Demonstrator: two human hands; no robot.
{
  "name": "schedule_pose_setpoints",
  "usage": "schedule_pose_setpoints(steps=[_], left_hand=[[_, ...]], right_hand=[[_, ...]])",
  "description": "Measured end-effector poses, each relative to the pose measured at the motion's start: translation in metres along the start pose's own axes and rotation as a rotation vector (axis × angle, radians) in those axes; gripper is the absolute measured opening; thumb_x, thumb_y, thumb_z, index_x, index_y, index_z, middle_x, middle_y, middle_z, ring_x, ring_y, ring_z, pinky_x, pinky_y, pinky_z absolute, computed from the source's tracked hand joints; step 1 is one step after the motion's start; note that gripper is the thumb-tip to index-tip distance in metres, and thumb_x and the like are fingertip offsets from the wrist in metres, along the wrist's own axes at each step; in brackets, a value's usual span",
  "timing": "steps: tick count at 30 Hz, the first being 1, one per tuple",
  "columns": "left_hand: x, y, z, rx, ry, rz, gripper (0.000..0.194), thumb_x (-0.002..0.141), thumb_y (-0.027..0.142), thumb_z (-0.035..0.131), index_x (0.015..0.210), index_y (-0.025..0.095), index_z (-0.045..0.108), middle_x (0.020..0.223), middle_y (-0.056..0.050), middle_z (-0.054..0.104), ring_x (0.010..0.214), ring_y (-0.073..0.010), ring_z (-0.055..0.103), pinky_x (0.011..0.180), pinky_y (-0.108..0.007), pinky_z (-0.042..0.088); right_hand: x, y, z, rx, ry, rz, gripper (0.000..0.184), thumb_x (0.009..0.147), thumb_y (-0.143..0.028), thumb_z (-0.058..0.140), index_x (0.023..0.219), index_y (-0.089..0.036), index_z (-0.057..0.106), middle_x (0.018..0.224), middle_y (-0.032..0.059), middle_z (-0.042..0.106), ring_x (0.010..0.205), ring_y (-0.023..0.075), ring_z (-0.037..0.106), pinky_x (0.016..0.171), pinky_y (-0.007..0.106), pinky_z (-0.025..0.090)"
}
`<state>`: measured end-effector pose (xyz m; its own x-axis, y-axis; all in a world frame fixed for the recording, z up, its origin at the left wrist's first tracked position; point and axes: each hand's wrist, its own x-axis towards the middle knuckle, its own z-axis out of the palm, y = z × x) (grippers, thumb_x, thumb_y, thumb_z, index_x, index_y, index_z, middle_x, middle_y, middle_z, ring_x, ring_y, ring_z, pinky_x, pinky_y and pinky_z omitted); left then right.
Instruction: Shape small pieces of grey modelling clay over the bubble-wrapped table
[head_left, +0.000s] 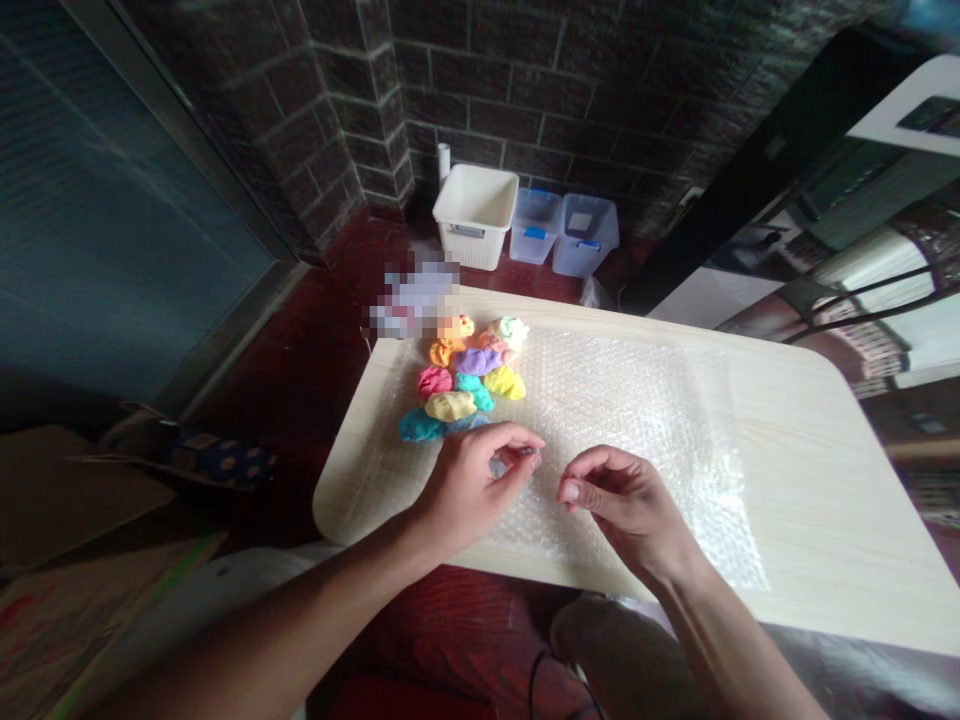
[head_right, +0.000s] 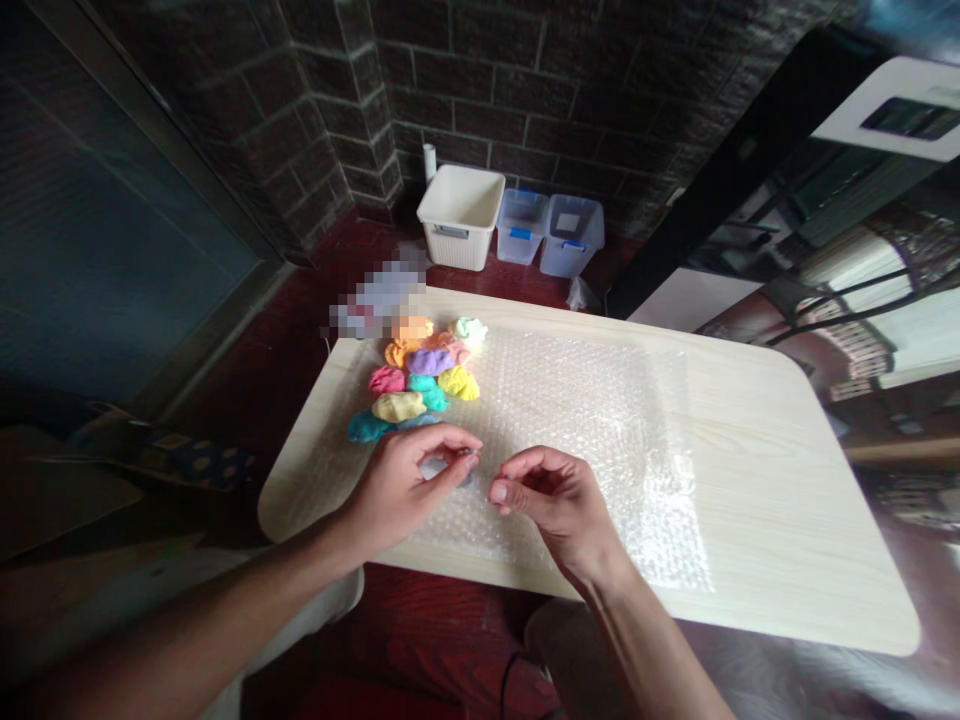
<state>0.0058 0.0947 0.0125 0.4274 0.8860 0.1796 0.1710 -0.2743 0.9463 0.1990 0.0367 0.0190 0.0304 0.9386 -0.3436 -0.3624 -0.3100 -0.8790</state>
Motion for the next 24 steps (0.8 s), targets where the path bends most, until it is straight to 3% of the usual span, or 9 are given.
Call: schedule_pose_setpoints(steps=[5, 14, 21, 24], left_hand=[[0.000, -0.001, 0.001, 0.002, -0.019, -0.002, 0.013, 0.091, 0.009, 0.068, 0.099, 0.017, 0.075, 0.091, -0.001, 0.079, 0.078, -0.0116, 0.073, 0.074, -0.020, 0.056], [0.000, 0.005, 0.001, -0.017, -0.064, 0.007, 0.010, 0.092, 0.012, 0.069, 0.098, 0.016, 0.075, 0.088, -0.001, 0.079, 0.076, -0.0114, 0.072, 0.072, -0.019, 0.056], [-0.001, 0.004, -0.001, 0.001, -0.072, 0.014, 0.016, 0.092, 0.010, 0.066, 0.101, 0.017, 0.076, 0.093, -0.002, 0.080, 0.080, -0.0127, 0.072, 0.070, -0.019, 0.055], [-0.001, 0.004, -0.001, 0.000, -0.080, 0.016, 0.016, 0.093, 0.012, 0.065, 0.102, 0.017, 0.076, 0.093, -0.002, 0.080, 0.080, -0.0126, 0.073, 0.069, -0.019, 0.054]], right_hand=[[-0.002, 0.000, -0.001, -0.042, -0.009, 0.008, 0.026, 0.069, -0.035, 0.097, 0.068, -0.018, 0.078, 0.054, -0.0003, 0.068, 0.043, 0.0094, 0.056, 0.042, 0.020, 0.045], [0.002, 0.009, -0.009, -0.129, 0.016, -0.057, 0.025, 0.079, -0.037, 0.092, 0.100, -0.024, 0.086, 0.085, 0.0049, 0.080, 0.077, 0.0169, 0.067, 0.075, 0.032, 0.055], [0.002, 0.011, -0.010, -0.134, 0.027, -0.038, 0.026, 0.079, -0.035, 0.092, 0.101, -0.023, 0.085, 0.087, 0.0058, 0.080, 0.080, 0.0177, 0.069, 0.077, 0.032, 0.055], [0.002, 0.009, -0.008, -0.137, 0.007, -0.057, 0.021, 0.083, -0.038, 0.089, 0.094, -0.021, 0.084, 0.081, 0.0058, 0.078, 0.072, 0.0159, 0.067, 0.069, 0.030, 0.053]])
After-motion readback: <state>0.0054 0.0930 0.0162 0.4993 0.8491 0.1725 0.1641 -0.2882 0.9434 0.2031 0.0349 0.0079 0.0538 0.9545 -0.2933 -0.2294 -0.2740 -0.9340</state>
